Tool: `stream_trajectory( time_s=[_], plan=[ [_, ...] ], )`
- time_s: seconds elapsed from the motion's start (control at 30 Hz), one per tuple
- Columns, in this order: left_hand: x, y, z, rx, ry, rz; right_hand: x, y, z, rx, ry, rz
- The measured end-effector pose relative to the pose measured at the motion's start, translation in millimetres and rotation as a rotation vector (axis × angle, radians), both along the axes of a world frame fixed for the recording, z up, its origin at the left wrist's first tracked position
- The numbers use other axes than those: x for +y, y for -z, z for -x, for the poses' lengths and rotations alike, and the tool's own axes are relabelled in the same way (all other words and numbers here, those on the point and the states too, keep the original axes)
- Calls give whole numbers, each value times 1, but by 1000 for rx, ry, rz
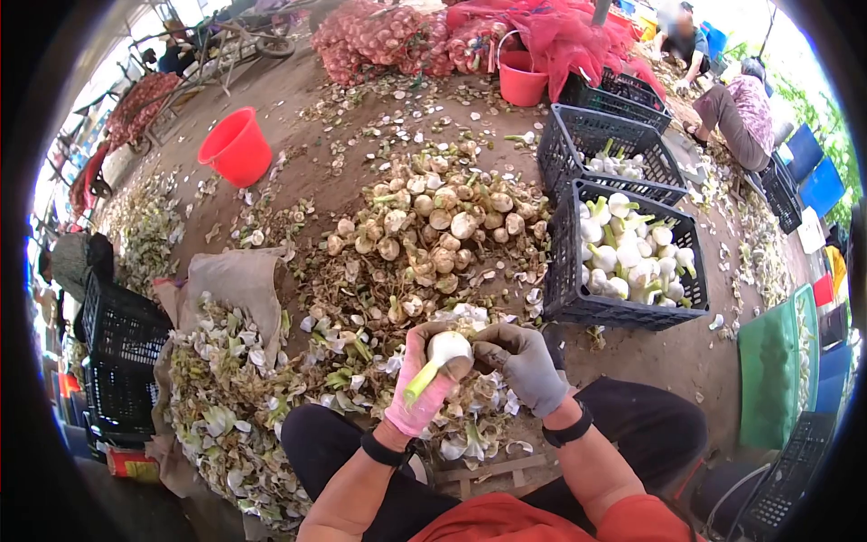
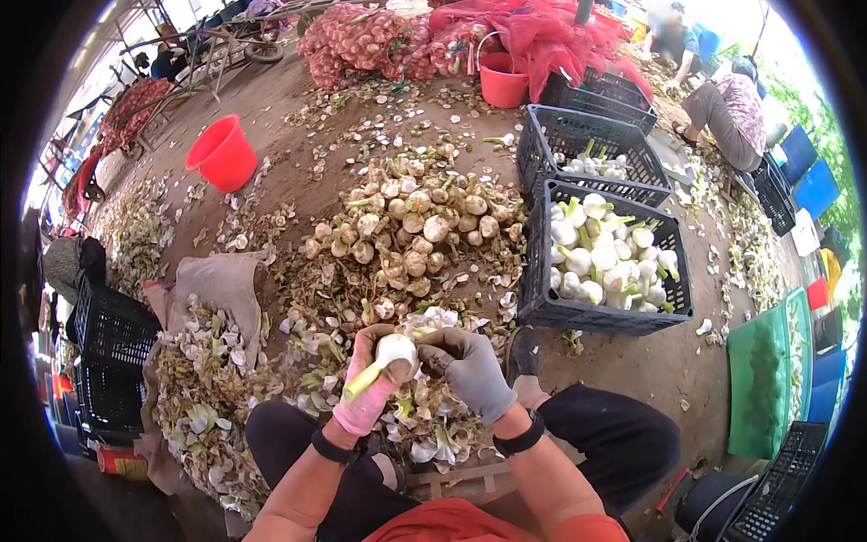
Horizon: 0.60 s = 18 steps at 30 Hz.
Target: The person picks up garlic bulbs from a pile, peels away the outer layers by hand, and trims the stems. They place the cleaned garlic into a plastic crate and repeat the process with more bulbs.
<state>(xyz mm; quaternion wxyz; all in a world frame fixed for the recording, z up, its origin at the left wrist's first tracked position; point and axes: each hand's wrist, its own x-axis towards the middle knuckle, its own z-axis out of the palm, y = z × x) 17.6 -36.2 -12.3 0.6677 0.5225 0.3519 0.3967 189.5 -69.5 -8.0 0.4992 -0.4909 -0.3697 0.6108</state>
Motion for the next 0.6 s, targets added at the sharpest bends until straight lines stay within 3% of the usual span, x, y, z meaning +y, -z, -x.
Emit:
stream_trajectory(
  time_s=[0.03,0.1,0.13,0.2,0.27,0.33,0.57,0.6],
  plan=[
    [2,3,2,2,-2,2,0,-6,3,-72,32,-32],
    [6,10,6,204,11,-293,2,-11,7,-219,71,-117],
    [8,9,8,203,10,-288,3,-14,8,-220,69,-112],
    [12,3,13,346,-7,-633,3,-21,9,-451,36,-168],
    [10,-4,17,324,16,-525,4,-27,6,-547,9,-190],
    [12,-7,18,452,16,-765,4,-31,5,-642,-11,-213],
    [8,-12,14,472,66,-872,-6,-24,7,-732,15,-229],
    [2,-8,13,344,98,-598,-7,-22,7,-759,37,-253]
  ],
)
